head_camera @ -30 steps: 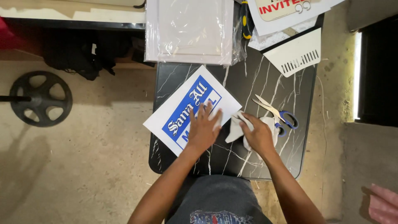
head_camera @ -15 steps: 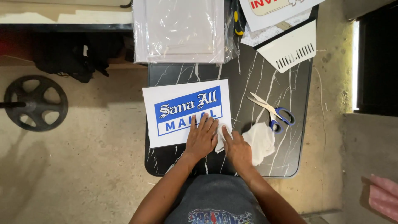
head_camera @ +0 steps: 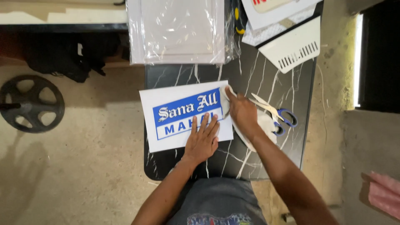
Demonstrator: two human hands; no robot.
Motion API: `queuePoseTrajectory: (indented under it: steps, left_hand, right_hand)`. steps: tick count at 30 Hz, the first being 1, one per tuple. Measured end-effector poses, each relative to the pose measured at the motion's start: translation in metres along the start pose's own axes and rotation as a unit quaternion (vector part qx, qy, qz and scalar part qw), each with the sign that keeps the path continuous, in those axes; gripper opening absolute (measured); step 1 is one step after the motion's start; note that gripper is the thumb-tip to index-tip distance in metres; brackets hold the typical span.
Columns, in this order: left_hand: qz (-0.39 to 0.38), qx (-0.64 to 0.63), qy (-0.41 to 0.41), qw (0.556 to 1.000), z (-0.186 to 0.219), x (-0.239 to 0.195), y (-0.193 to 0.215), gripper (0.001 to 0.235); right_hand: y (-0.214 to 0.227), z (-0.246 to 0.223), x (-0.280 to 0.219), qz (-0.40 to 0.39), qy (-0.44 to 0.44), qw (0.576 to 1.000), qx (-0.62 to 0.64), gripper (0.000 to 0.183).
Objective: Preparing a printed sign by applying transfer tape and smoothing it with a tool and cloth.
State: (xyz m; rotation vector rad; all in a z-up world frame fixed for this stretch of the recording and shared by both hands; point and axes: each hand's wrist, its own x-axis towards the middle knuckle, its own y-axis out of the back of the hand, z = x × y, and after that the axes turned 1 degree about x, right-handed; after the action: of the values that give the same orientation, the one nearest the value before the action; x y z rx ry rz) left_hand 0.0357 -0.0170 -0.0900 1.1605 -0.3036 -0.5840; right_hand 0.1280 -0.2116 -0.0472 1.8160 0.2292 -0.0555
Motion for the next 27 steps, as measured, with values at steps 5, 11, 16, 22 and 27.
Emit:
queuePoseTrajectory:
  steps: [5, 11, 16, 22, 27]
  left_hand:
    - [0.064, -0.021, 0.000, 0.998, -0.004, 0.006, 0.006, 0.055]
    - [0.057, -0.033, 0.008, 0.998, 0.001, -0.003, -0.001, 0.057]
    - [0.036, -0.013, 0.006, 0.999, 0.003, -0.002, -0.001, 0.060]
    - [0.054, 0.003, -0.004, 0.999, -0.001, 0.004, 0.004, 0.058]
    - [0.068, -0.022, -0.006, 0.997, 0.000, 0.001, 0.003, 0.055]
  right_hand:
    - [-0.025, 0.022, 0.030, 0.033, 0.017, 0.999, 0.006, 0.048]
    - [-0.018, -0.014, -0.078, -0.106, -0.064, 0.992, 0.005, 0.049]
    - [-0.027, -0.011, -0.150, -0.067, -0.018, 0.997, 0.034, 0.052]
    - [-0.018, -0.014, -0.071, -0.085, -0.028, 0.995, 0.034, 0.050]
    - [-0.009, -0.007, 0.011, -0.041, -0.016, 0.996, 0.075, 0.048]
